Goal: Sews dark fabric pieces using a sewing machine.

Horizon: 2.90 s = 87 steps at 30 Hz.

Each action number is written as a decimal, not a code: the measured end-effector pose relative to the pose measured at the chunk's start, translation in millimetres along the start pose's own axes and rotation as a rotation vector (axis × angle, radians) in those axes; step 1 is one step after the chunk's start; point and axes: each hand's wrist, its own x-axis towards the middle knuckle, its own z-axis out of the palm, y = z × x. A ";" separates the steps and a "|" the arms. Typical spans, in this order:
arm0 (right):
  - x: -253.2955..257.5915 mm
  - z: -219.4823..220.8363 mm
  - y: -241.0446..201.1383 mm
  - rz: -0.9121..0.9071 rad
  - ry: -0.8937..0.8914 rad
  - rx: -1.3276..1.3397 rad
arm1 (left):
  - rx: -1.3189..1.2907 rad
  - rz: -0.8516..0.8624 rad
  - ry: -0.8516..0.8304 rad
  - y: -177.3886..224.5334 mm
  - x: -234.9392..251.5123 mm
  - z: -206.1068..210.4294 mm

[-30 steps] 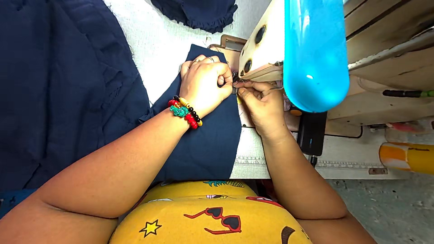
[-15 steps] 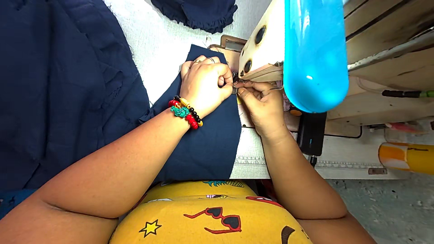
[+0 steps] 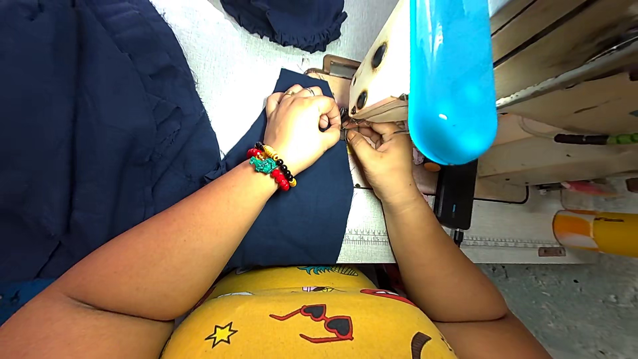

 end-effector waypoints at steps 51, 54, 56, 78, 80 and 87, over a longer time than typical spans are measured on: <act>-136.8 -30.9 -26.8 -0.161 -0.162 -0.050 | 0.315 -0.055 -0.118 36.5 -90.9 -14.3; -144.6 -32.1 -28.6 -0.173 -0.148 -0.148 | 0.379 -0.033 -0.117 33.2 -92.0 -4.6; -147.7 -31.7 -29.8 -0.174 -0.140 -0.182 | 0.444 -0.019 -0.116 33.4 -91.7 0.6; -96.3 -246.3 84.4 0.024 0.505 -0.939 | 0.551 0.041 -0.347 28.4 -76.0 -10.4; -96.3 -243.5 98.4 0.001 0.535 -0.947 | 0.557 0.036 -0.392 24.3 -76.3 -13.0; -94.1 -239.6 104.3 -0.021 0.546 -0.964 | 0.548 0.117 -0.368 12.8 -73.7 -17.7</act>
